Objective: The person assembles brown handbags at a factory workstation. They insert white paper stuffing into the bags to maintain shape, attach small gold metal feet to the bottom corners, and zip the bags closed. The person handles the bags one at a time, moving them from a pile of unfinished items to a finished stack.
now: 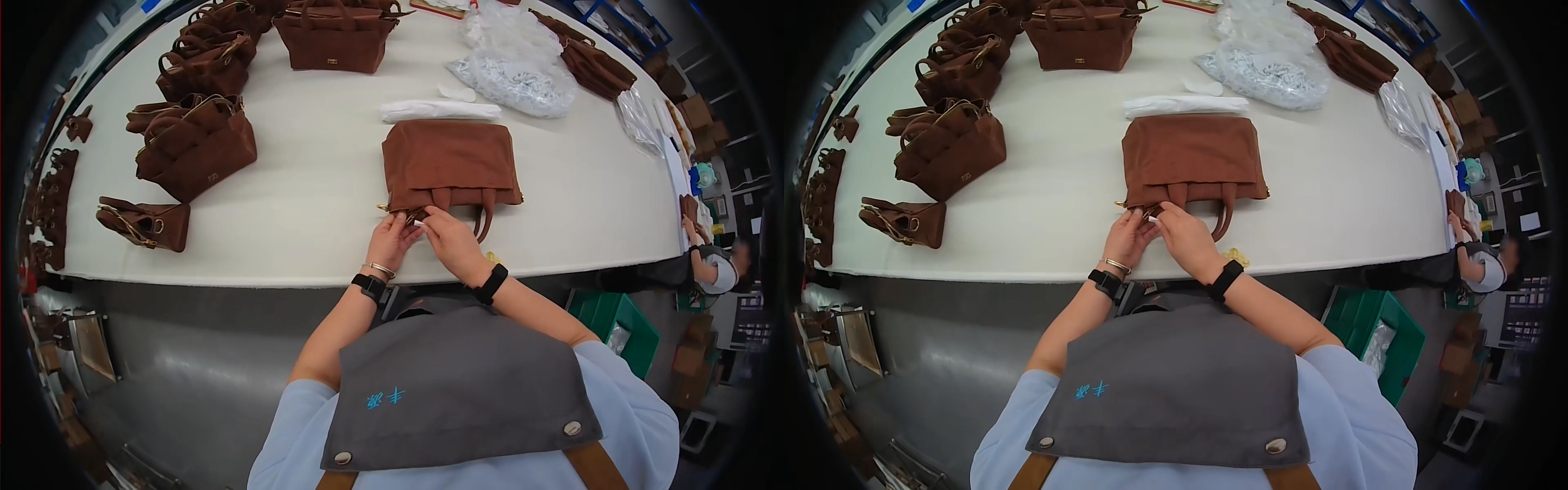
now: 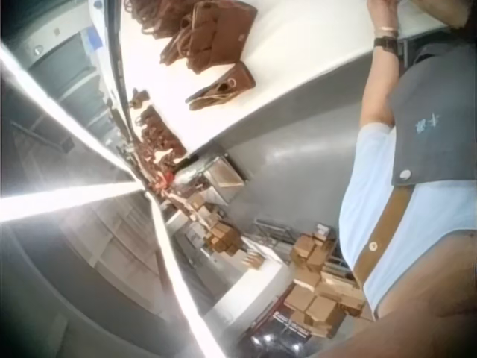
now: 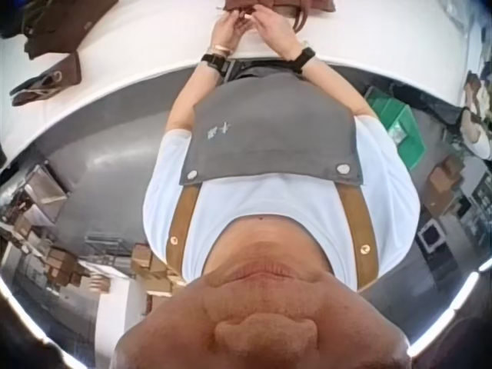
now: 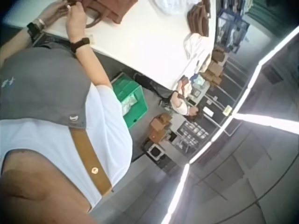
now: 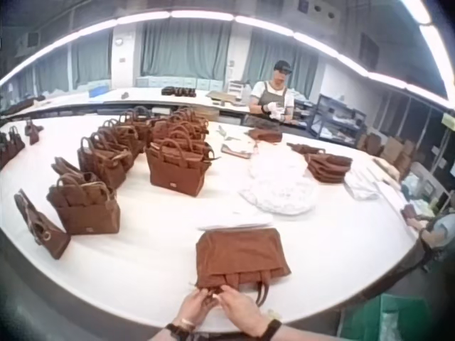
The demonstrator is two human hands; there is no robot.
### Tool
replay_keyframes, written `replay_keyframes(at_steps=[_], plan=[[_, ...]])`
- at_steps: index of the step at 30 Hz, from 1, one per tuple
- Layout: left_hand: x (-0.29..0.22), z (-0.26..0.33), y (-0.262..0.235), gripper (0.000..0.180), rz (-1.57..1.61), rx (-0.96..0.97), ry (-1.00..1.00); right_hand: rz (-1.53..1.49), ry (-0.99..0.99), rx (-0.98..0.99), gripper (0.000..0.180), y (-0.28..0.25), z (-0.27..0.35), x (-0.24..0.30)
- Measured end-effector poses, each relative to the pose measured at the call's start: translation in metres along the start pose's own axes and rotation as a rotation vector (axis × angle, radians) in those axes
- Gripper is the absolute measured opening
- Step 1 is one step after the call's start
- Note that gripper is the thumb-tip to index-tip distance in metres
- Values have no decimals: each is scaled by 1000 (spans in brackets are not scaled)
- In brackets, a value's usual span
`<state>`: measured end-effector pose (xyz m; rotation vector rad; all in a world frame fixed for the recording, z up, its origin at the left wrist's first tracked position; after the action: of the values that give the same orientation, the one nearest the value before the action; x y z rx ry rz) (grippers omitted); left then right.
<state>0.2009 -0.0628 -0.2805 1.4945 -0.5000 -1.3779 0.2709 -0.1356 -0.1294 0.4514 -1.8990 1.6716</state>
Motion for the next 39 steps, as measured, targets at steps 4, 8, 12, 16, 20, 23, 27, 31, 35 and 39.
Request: replay_keyframes(at_steps=[4, 8, 12, 16, 20, 23, 27, 31, 35, 39], plan=[[-3, 0, 1, 19, -168, -36, 14, -62, 29, 29, 14, 1, -1, -3], [-5, -3, 1, 19, -274, -113, -23, 42, 158, 107, 18, 3, -1, -9], [-7, -1, 5, 21, -346, -167, -63, 59, 161, 66, 23, 3, -2, -21], [-7, 1, 4, 19, -382, -152, -88, 126, 202, 133, 25, 6, -4, -30], [-6, 1, 0, 19, -407, -124, -107, 95, 287, 182, 24, 4, -8, -35], [-4, -1, -4, 21, -427, -111, -116, 146, 300, 232, 23, 4, -13, -35], [-1, -3, -5, 22, -431, -88, -112, 168, 302, 246, 21, 7, -15, -37], [-1, -4, -4, 21, -433, -32, -112, 13, 297, 200, 19, -1, -17, -33], [-1, -4, -4, 20, -431, 7, -126, -255, 443, 311, 18, -1, -15, -35], [1, -5, -6, 20, -412, 24, -124, -338, 476, 329, 18, 0, -15, -37]])
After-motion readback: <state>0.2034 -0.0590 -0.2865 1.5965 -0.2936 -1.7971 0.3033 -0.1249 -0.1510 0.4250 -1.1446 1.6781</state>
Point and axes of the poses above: each hand's wrist, its own z-axis away from the middle knuckle, its own y-axis out of the palm, x = y × z, the point moved 9 cm from there along -z, towards the middle knuckle, and after that the axes turned 15 degrees about x, right-handed, at the moved point
